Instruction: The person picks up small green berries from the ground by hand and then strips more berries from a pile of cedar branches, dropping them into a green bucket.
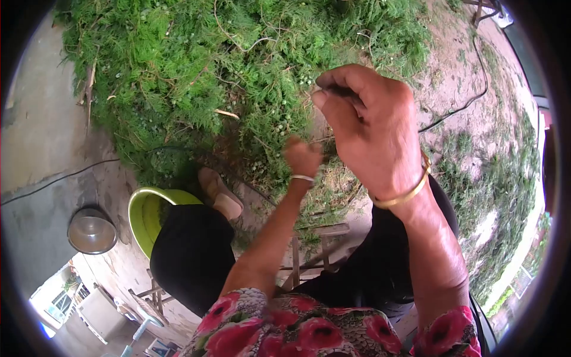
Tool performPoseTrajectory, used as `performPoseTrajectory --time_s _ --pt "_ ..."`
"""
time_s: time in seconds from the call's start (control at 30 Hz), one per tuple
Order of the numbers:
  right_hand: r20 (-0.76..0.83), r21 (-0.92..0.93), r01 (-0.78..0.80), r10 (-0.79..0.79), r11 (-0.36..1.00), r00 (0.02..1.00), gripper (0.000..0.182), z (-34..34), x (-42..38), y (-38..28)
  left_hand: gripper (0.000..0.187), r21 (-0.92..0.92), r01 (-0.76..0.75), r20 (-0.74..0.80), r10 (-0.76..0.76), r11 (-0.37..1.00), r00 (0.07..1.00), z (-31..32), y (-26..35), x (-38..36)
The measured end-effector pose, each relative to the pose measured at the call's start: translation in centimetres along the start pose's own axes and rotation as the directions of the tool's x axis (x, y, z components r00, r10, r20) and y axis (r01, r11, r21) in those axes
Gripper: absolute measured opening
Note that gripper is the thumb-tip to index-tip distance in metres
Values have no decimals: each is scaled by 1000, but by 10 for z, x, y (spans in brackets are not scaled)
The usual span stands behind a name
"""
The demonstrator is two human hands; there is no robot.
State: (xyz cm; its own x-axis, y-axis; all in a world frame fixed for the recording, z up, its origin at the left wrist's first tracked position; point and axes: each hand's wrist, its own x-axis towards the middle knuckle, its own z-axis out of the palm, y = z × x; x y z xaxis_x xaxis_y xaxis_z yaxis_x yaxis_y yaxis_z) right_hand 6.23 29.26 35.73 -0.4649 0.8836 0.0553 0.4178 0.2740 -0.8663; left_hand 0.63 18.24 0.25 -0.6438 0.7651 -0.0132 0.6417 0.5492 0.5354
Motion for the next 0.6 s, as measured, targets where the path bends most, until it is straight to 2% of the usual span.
performPoseTrajectory --time_s 0.03,0.1,0.17,0.2,0.27,0.3,0.37,0.47,0.5,0.53,0.6 --pt "29 10 -3 3 1000 1000 12 0 -2 -3 54 242 147 152 -187 959 971 -41 -12 12" --pt "25 34 14 -15 999 1000 12 0 -7 -6 67 239 449 192 -496 861 847 -32 -76 15" --pt "13 49 24 -25 999 1000 15 -2 -10 -5 75 325 553 201 -627 768 753 -37 -96 29" --pt "16 37 13 -14 999 1000 15 -2 -11 -4 75 325 551 216 -628 768 748 -35 -98 37" --pt "20 37 -29 28 999 999 16 -5 -11 0 78 228 636 51 -661 737 748 -27 -93 52" --pt "11 50 -34 33 998 999 15 -4 -10 2 78 233 632 66 -660 740 749 -38 -71 62" --pt "28 61 -50 48 997 998 15 -5 -7 3 78 168 721 155 -740 673 655 -68 -19 83" --pt "42 104 -29 25 994 999 17 -3 -3 6 74 235 669 199 -709 705 677 -17 -68 82" --pt "60 104 -43 37 994 998 17 -3 -3 8 62 210 712 238 -742 670 627 -18 -65 83" --pt "78 105 -58 50 993 996 18 -3 -4 8 62 210 712 241 -741 671 627 -10 -80 79" --pt "76 71 -41 35 997 996 17 -3 -4 10 44 -215 678 184 -653 703 735 5 -119 69"
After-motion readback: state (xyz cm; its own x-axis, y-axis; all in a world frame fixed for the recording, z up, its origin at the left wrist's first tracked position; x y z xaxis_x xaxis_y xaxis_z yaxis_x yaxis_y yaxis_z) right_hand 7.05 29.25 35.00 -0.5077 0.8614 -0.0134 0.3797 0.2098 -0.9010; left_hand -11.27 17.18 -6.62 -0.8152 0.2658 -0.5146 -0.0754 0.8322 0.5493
